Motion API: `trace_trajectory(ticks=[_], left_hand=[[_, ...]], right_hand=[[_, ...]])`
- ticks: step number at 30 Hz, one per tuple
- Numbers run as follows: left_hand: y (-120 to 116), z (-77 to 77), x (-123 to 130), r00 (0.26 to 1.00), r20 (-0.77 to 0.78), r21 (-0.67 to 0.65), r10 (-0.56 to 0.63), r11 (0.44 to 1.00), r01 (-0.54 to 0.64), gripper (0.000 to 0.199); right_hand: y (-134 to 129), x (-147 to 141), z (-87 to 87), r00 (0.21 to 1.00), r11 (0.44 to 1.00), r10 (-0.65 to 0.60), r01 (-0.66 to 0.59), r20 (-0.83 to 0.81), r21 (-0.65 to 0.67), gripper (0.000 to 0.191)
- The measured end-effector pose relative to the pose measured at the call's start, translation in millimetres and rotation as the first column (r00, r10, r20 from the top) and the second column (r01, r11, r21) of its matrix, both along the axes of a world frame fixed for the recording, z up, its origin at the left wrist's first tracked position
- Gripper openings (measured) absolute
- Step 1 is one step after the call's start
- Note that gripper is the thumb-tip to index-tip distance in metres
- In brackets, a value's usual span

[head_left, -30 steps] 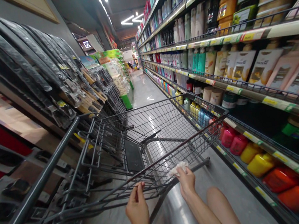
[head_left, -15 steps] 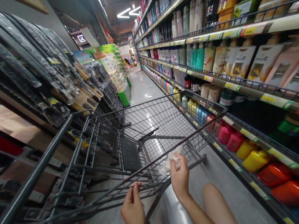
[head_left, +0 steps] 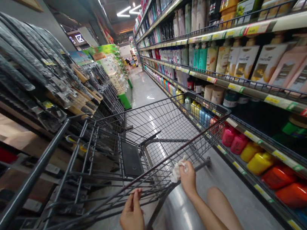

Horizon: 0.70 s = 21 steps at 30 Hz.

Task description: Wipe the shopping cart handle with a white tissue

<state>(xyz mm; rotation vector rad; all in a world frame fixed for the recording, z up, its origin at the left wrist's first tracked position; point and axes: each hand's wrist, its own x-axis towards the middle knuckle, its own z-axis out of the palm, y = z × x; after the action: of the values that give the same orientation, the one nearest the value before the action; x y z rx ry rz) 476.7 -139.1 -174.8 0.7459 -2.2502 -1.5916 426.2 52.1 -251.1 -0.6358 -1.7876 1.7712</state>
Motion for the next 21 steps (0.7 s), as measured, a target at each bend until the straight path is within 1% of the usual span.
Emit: trace_trajectory(ticks=[3, 6, 9, 12, 15, 18, 21], left_hand=[[-3, -0.8, -1, 1.0, 0.0, 0.01, 0.016, 1.0, -0.016, 0.07], [-5, -2.7, -1, 1.0, -0.018, 0.015, 0.024, 1.0, -0.024, 0.064], [-7, -5.0, -1, 0.998, -0.05, 0.034, 0.045, 0.998, -0.043, 0.058], [-9, -6.2, -1, 0.995, -0.076, 0.082, 0.063, 0.995, -0.057, 0.058], [-13, -6.1, -1, 0.994, -0.076, 0.085, 0.085, 0.993, -0.078, 0.057], [-18, -6.3, -2, 0.988, -0.094, 0.068, 0.123, 0.991, -0.117, 0.054], [-24, -7.5, -3, 0.979, -0.127, 0.095, 0.162, 0.984, -0.15, 0.053]], right_hand=[[3, 0, 0.0, 0.999, 0.999, 0.042, -0.042, 0.017, -0.033, 0.012], [6, 0, -1.0, 0.997, 0.994, 0.08, -0.077, 0.023, -0.082, 0.011], [8, 2, -4.8, 0.996, 0.989, 0.085, -0.084, 0.001, -0.123, 0.01], [11, 4, -14.8, 0.999, 0.983, 0.043, -0.039, 0.018, -0.179, 0.01], [14, 7, -29.2, 0.997, 0.97, -0.001, 0.02, 0.08, -0.242, 0.015], [13, 7, -42.3, 0.993, 0.961, 0.018, 0.013, 0.113, -0.275, 0.02], [7, 4, -51.9, 0.988, 0.95, 0.042, 0.007, 0.15, -0.313, 0.023]])
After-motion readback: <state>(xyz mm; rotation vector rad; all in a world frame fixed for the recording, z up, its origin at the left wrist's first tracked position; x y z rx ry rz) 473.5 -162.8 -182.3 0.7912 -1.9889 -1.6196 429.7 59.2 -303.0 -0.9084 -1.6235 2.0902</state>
